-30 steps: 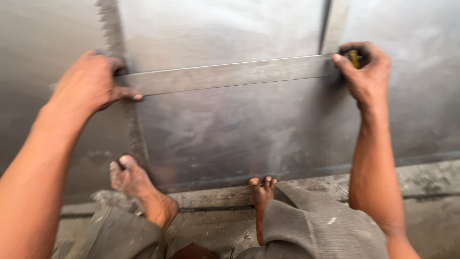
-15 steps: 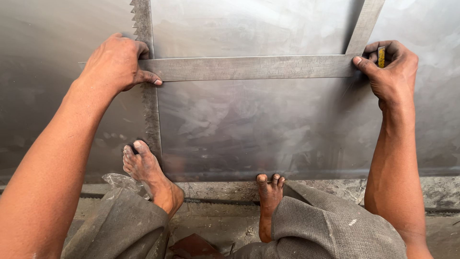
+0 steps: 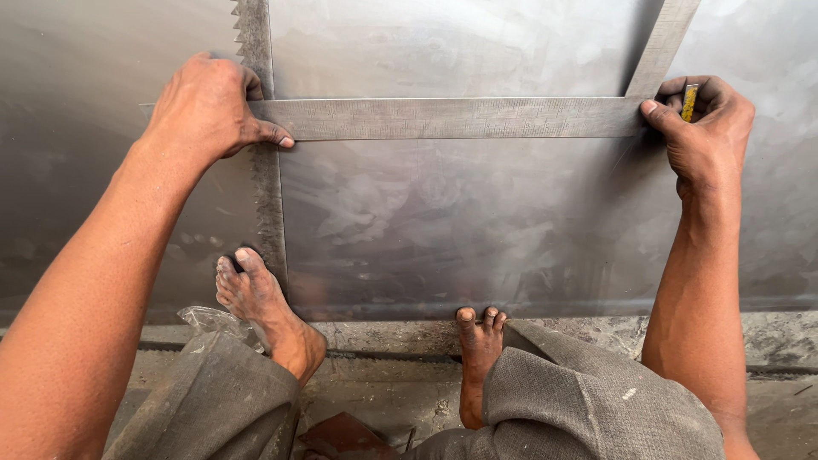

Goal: The person uses a long serrated ruler and a pencil to draw straight lines on a large metal sheet. They then use a large L-shaped square ruler to draw perpendicular lines and mark a rectangular shape on the sheet.

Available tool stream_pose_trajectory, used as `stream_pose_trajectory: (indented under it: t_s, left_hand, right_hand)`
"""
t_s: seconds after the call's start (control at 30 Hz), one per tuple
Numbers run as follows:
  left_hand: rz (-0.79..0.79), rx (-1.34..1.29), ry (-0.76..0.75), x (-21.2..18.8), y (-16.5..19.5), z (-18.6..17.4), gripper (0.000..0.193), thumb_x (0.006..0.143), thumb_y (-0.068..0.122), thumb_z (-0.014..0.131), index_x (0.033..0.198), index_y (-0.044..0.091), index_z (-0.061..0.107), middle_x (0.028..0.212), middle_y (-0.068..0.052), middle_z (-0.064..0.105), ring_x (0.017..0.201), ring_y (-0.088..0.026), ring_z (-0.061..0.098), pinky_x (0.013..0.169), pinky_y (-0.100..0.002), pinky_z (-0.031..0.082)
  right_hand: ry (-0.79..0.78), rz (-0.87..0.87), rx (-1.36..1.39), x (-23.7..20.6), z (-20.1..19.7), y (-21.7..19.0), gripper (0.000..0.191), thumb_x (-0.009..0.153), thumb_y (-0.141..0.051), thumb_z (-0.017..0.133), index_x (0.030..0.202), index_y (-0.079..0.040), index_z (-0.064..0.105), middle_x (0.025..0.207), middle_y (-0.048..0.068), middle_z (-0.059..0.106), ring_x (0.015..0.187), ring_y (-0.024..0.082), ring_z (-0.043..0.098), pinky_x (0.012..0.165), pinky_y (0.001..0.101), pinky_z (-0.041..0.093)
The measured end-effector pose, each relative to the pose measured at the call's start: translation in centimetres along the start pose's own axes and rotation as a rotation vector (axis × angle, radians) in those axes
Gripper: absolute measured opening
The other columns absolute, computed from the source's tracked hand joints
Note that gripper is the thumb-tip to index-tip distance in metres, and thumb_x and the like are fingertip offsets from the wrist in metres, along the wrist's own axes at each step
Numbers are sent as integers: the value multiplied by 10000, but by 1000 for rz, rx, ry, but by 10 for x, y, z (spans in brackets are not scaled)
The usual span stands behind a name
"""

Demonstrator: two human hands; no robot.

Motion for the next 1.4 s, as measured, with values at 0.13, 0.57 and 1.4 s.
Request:
stream_pose_trajectory:
  t_s: [0.13,0.57,1.4]
  left_hand:
    - [-31,-17,-29,1,-1,0,829,481,554,993,1098,39,787,1003,-211,733,948,-395,708,801,-515,580]
    - [-16,0,-63,2,-2,-2,751,554,553,976,1067,35,799,929,-214,751,904,-416,713,789,-519,573]
    - [-50,-15,-109,40,-66,87,685,489,497,1001,778,-71,753,575,-159,648,486,-264,630,524,-397,550]
  right_hand:
    - [-2,12,-10,0,0,0,229,899,62,787,1104,15,695,859,-44,607,765,34,547,684,195,447]
    - [1,11,50,2,-6,6,228,934,8,815,1125,36,692,944,3,671,805,56,614,725,198,515]
    - [84,-374,-337,-57,-7,7,144,907,41,757,1019,-31,702,1079,113,679,910,272,711,715,364,553]
Point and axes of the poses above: each hand's wrist, its own x-axis towards the middle knuckle, its own z-axis out of the palm, y = z × x, the point moved 2 cm from there along x, towards the middle knuckle
